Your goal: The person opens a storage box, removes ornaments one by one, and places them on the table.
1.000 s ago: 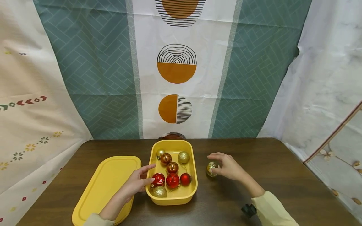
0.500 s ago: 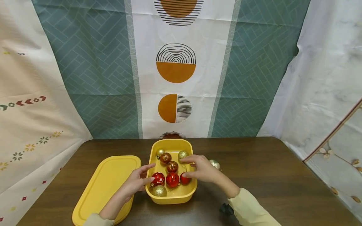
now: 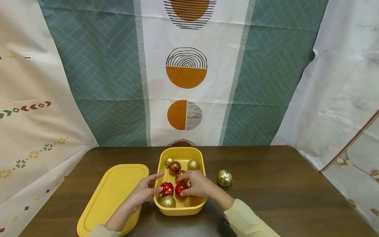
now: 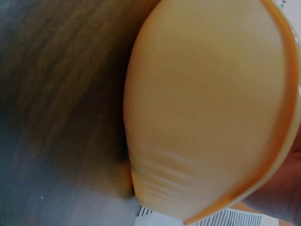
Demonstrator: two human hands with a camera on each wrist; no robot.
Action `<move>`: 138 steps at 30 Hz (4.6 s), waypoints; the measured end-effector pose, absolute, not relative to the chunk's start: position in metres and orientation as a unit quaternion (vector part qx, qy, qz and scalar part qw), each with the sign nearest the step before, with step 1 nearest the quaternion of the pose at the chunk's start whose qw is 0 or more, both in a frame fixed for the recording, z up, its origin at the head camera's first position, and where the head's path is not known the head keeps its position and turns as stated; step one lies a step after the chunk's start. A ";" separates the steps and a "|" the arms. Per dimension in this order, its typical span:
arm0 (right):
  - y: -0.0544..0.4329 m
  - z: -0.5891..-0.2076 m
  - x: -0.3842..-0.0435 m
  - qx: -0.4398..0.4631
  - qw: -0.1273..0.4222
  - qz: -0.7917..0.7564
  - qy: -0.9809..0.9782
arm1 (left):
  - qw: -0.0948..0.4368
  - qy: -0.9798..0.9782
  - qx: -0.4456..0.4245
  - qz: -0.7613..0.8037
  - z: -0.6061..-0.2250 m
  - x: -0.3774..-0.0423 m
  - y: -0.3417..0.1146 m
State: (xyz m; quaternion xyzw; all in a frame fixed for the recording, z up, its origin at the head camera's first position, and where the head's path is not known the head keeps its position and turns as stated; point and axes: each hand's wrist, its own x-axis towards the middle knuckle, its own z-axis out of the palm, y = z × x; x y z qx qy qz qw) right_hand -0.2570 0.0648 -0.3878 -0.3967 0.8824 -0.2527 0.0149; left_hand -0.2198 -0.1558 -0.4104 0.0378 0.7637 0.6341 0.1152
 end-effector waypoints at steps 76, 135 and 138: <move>0.209 -0.377 -0.228 -0.320 -0.030 -0.290 0.901 | 0.121 0.758 0.037 0.639 -0.410 -0.220 -0.157; 0.141 -0.365 -0.231 -0.343 0.001 -0.376 0.861 | 0.114 0.764 0.023 0.635 -0.409 -0.219 -0.155; 0.125 -0.366 -0.232 -0.354 0.007 -0.366 0.860 | 0.114 0.765 0.023 0.634 -0.409 -0.219 -0.155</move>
